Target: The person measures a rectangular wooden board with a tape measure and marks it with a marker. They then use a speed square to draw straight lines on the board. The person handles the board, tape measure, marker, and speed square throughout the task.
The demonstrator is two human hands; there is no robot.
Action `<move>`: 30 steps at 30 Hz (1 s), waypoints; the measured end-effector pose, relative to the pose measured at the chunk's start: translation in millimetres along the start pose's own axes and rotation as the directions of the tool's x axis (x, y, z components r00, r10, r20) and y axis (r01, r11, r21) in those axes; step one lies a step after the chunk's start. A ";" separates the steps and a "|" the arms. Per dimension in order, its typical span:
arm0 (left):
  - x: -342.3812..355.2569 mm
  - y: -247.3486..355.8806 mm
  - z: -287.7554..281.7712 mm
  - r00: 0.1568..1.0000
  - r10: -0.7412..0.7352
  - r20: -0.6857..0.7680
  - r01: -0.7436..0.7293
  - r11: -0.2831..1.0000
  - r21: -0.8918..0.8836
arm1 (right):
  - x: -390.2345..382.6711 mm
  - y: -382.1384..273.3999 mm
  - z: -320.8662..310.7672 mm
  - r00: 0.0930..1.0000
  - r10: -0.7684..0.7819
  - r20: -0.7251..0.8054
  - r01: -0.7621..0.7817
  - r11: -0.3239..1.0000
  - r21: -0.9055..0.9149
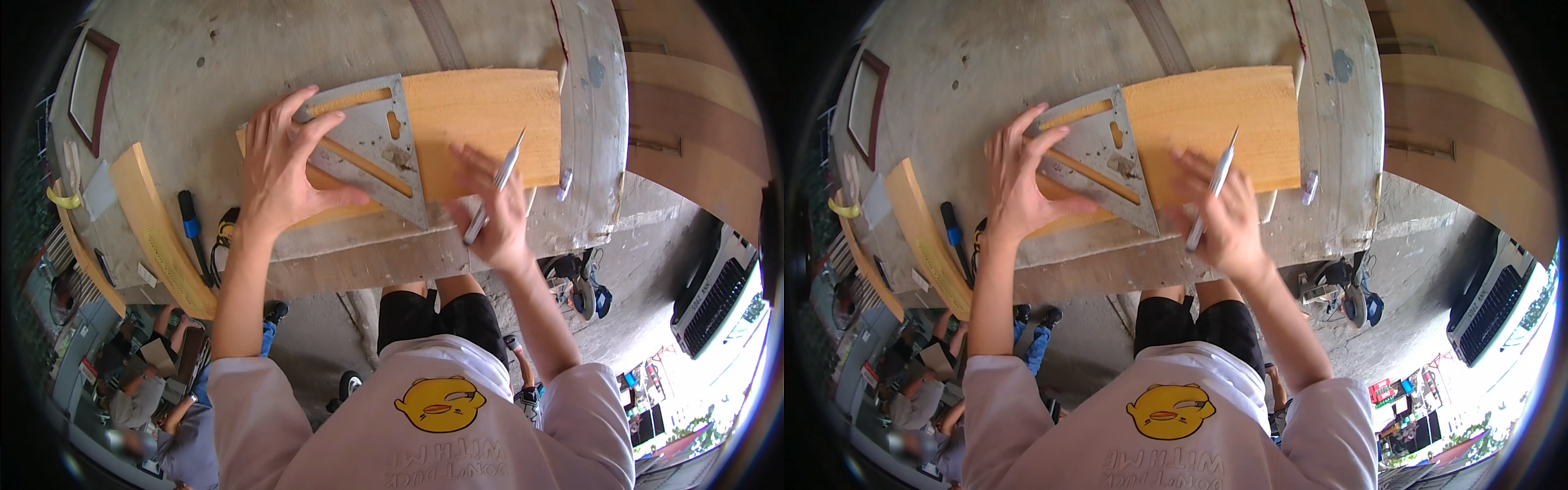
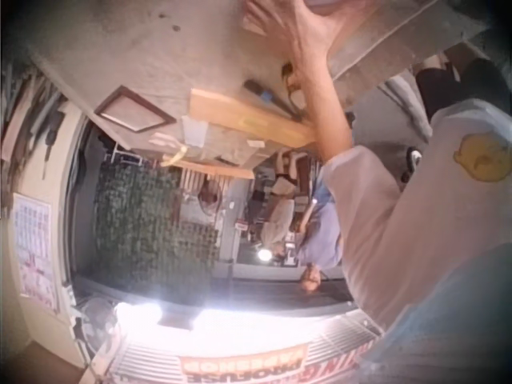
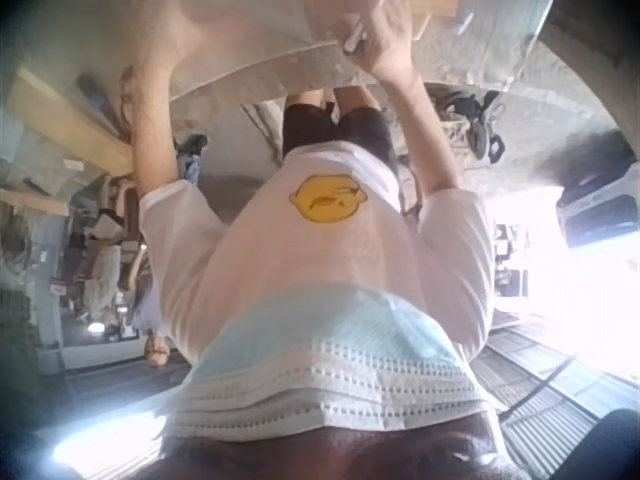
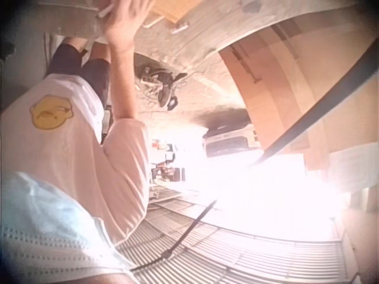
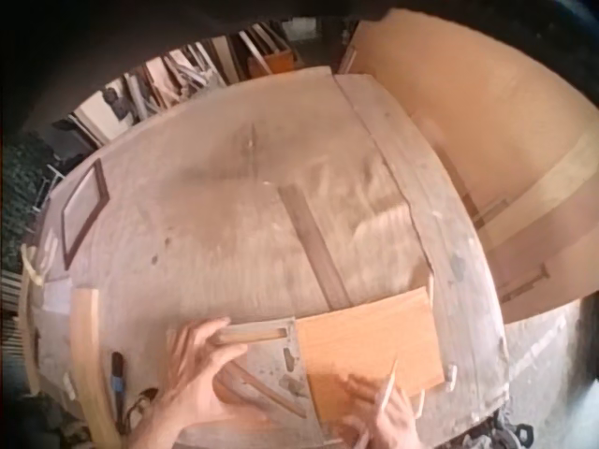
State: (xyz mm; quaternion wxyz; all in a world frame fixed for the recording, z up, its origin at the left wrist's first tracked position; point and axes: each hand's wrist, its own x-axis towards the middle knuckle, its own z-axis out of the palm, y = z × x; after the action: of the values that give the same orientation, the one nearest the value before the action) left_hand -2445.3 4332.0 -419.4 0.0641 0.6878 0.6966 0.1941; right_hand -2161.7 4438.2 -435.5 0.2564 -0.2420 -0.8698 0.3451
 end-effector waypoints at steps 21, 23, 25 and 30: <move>26.0 -8.4 19.6 0.961 -0.259 -0.097 0.245 0.960 -0.134 | -40.4 -22.9 40.2 0.996 0.047 0.071 -0.038 0.993 -0.116; 27.1 -8.0 18.9 0.958 -0.274 -0.083 0.261 0.955 -0.141 | -41.2 -22.1 38.4 0.995 0.046 0.090 -0.036 0.993 -0.112; 27.7 -7.6 18.2 0.957 -0.281 -0.078 0.269 0.953 -0.138 | -41.7 -21.2 38.0 0.994 0.044 0.100 -0.034 0.994 -0.100; 28.2 -6.6 16.6 0.958 -0.281 -0.058 0.271 0.952 -0.140 | -43.0 -21.6 39.2 0.994 0.061 0.087 -0.055 0.996 -0.077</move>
State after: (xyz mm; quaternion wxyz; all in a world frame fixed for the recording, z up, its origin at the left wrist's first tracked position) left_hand -2446.8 4363.0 -431.9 0.1086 0.5701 0.7736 0.2546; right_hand -2158.7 4379.9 -456.6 0.1981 -0.2610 -0.8853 0.3301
